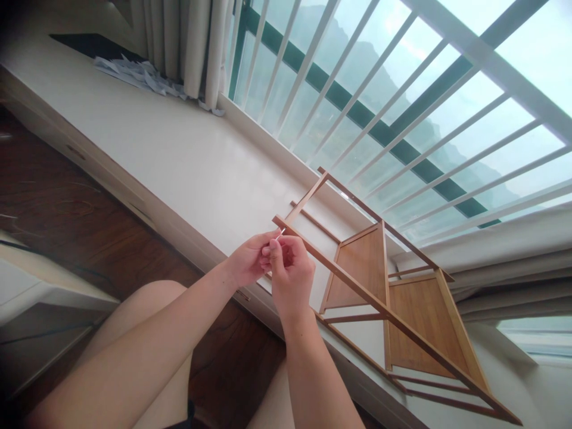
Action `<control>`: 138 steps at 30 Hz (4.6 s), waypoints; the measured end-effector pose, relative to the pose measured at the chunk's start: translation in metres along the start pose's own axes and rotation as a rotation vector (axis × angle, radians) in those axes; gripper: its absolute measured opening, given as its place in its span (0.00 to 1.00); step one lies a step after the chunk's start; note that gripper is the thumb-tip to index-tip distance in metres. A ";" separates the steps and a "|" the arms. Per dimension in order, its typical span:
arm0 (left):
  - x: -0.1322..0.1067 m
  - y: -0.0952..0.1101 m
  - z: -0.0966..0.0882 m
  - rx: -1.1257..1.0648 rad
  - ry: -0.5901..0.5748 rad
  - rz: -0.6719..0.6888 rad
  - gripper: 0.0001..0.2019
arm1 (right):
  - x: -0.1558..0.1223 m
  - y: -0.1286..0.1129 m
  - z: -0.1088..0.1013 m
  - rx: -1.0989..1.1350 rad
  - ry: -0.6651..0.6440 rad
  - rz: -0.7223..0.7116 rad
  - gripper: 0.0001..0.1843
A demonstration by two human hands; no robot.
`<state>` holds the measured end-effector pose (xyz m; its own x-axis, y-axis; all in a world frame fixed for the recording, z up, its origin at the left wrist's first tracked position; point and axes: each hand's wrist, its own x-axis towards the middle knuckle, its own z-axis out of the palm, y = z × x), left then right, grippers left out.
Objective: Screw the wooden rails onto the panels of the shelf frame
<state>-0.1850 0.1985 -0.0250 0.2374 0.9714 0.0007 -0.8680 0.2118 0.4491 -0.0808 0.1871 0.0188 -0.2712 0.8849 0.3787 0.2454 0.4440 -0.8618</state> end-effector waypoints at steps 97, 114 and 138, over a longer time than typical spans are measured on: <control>0.001 -0.002 0.003 -0.009 0.002 0.048 0.20 | -0.008 0.009 -0.002 -0.054 0.114 -0.106 0.07; 0.004 -0.003 0.001 -0.034 0.008 0.035 0.19 | -0.004 0.011 -0.005 -0.203 0.122 -0.223 0.06; 0.004 -0.003 0.000 -0.027 0.080 0.051 0.18 | -0.012 0.021 0.017 0.060 0.188 -0.084 0.10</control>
<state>-0.1813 0.2022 -0.0261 0.1576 0.9863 -0.0486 -0.8900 0.1632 0.4257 -0.0881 0.1836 -0.0090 -0.1083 0.8581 0.5020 0.1722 0.5135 -0.8407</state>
